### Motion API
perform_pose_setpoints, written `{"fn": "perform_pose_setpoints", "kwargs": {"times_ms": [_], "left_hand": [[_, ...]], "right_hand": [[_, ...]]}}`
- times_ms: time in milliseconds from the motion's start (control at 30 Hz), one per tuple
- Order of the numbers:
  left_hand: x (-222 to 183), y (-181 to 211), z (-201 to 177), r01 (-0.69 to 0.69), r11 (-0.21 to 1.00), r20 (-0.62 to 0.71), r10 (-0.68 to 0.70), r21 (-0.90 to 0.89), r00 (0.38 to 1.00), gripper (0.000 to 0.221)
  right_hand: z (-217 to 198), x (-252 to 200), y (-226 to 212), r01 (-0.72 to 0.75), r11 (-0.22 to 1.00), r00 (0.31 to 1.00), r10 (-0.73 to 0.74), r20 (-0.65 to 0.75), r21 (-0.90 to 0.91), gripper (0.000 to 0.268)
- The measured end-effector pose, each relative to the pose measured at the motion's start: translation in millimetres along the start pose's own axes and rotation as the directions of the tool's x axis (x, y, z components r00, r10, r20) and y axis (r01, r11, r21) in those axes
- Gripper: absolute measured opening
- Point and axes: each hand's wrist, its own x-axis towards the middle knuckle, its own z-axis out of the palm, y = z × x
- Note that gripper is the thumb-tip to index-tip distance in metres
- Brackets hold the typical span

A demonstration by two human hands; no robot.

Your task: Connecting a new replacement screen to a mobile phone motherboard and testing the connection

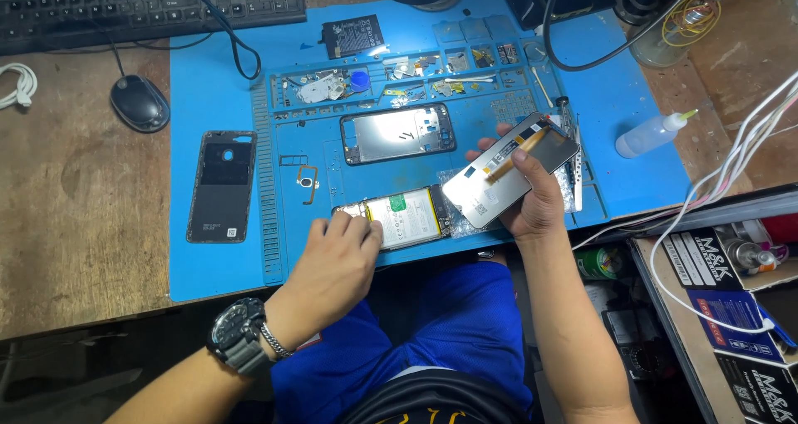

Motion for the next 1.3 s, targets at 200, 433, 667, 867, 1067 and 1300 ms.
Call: {"fn": "perform_pose_setpoints", "kwargs": {"times_ms": [200,433,667,867,1067,1300], "left_hand": [[-14.5,6.7,-15.9,0.401,0.843,0.406,-0.246,-0.358,0.880,0.056],[-5.4,-37.3,1.1,0.349,0.891,0.115,-0.329,-0.290,0.937,0.040],[37.7,-53.1,-8.5,0.294,0.944,0.278,-0.245,-0.152,0.929,0.010],[56.4,-57.1,1.2,0.177,0.983,0.363,-0.147,-0.053,0.920,0.017],[60.5,-47.8,-10.5,0.025,0.999,0.341,-0.034,0.033,0.940,0.012],[43.7,-45.5,-6.7,-0.103,0.987,0.270,0.067,0.123,0.961,0.011]], "right_hand": [[-0.6,0.5,-1.8,-0.024,1.000,1.000,0.024,0.003,-0.009,0.058],[-2.4,-0.5,1.4,-0.021,0.999,1.000,0.021,0.003,-0.032,0.057],[-5.4,2.3,2.3,-0.011,1.000,1.000,0.011,0.007,-0.013,0.060],[-7.1,1.8,2.3,-0.023,1.000,1.000,0.023,0.011,0.004,0.058],[-4.1,0.1,0.0,-0.013,1.000,1.000,0.013,0.003,-0.005,0.058],[-4.2,0.8,1.9,-0.008,1.000,1.000,0.007,0.011,0.016,0.057]]}}
